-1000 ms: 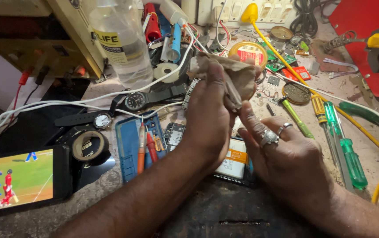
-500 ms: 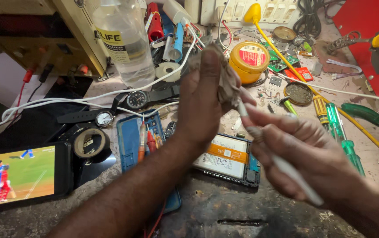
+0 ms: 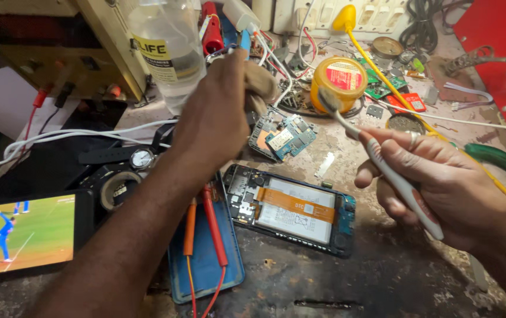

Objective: The person uses tweezers to adjust small components on a disassembled mobile phone motherboard, then cleans the area with a toothbrush and cloth. They reposition the motherboard, connect a ribbon cable, and use multimeter probes to test electrical continuity on the board.

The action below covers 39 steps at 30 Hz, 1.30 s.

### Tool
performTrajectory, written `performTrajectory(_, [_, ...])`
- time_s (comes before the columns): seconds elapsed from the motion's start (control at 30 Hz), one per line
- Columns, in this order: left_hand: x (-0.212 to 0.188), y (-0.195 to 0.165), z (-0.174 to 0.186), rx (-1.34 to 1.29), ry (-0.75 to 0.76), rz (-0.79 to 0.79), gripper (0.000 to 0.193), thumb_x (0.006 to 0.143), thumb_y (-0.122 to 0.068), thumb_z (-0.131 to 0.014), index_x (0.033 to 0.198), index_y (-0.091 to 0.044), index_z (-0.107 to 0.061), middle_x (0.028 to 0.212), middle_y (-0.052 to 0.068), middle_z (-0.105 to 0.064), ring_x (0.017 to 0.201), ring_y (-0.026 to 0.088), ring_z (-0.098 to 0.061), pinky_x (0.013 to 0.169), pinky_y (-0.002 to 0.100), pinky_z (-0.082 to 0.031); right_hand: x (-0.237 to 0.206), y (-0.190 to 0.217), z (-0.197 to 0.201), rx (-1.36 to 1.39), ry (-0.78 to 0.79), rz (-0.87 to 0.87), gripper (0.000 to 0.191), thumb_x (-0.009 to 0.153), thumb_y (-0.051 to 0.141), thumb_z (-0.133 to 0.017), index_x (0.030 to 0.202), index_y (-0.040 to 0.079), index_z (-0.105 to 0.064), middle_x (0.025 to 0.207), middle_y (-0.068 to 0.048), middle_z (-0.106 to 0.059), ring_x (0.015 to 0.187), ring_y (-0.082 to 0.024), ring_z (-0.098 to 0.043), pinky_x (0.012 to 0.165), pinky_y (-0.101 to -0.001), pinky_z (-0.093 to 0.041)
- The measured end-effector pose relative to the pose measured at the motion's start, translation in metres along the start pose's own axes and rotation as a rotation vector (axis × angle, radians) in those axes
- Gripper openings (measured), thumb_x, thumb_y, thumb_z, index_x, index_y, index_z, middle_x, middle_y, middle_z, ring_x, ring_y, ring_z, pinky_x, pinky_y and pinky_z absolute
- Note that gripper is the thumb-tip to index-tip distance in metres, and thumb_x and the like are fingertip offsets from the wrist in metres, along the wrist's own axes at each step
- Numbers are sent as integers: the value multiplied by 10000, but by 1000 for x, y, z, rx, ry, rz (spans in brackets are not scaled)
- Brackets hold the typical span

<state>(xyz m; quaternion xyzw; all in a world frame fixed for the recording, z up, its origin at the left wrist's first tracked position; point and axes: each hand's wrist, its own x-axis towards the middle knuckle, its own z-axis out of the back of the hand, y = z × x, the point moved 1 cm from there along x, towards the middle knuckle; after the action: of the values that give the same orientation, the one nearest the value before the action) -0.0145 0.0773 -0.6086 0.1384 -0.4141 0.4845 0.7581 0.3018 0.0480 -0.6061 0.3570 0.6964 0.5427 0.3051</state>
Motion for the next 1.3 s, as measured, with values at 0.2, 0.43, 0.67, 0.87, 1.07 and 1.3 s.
performTrajectory(0.2, [-2, -23, 3, -11, -162, -85, 676, 755, -58, -682, 1405, -35, -498, 1229, 188, -654, 1104, 370, -691, 949, 443, -562, 5, -8, 9, -101, -21, -23, 418, 1123, 224, -496, 1478, 30, -600, 1001, -147, -740, 599, -93, -591, 484, -214, -509])
performTrajectory(0.43, [1, -61, 2, -742, 252, 433, 529, 850, -318, -803, 1279, -45, -655, 946, 73, -773, 800, 118, -734, 691, 291, -622, -2, -9, -6, -283, -1, -32, 474, 1085, 191, -532, 1541, 66, -555, 1021, -96, -754, 627, -81, -571, 465, -198, -449])
performTrajectory(0.67, [-3, -55, -9, -1216, 281, 626, 250, 963, -173, -672, 1134, -2, -737, 881, 45, -785, 750, 75, -752, 668, 241, -647, 2, -9, -12, -388, -28, -33, 452, 1059, 175, -554, 1497, 67, -575, 964, -72, -778, 613, -63, -523, 501, -206, -480])
performTrajectory(0.87, [-5, -60, -8, -985, 208, 610, 223, 996, -233, -670, 1015, -44, -786, 732, 21, -754, 605, 60, -685, 559, 231, -584, 2, -12, -17, -398, -85, -57, 465, 1029, 201, -555, 1460, 55, -652, 912, -61, -765, 566, -61, -509, 459, -207, -463])
performTrajectory(1.07, [-4, -73, -2, -732, 123, 361, 278, 844, -291, -797, 952, -40, -745, 711, -14, -746, 594, 20, -678, 526, 209, -548, -1, -12, -13, -365, -116, -77, 449, 1014, 177, -563, 1433, 45, -656, 899, -68, -753, 552, -70, -515, 425, -216, -423])
performTrajectory(1.3, [-8, -69, -9, -851, 140, 606, 317, 999, -316, -649, 869, -51, -763, 609, -8, -696, 501, 39, -637, 441, 235, -517, -4, -9, -15, -425, -69, -25, 438, 1037, 136, -562, 1460, 58, -646, 906, -68, -754, 576, -73, -516, 461, -210, -433])
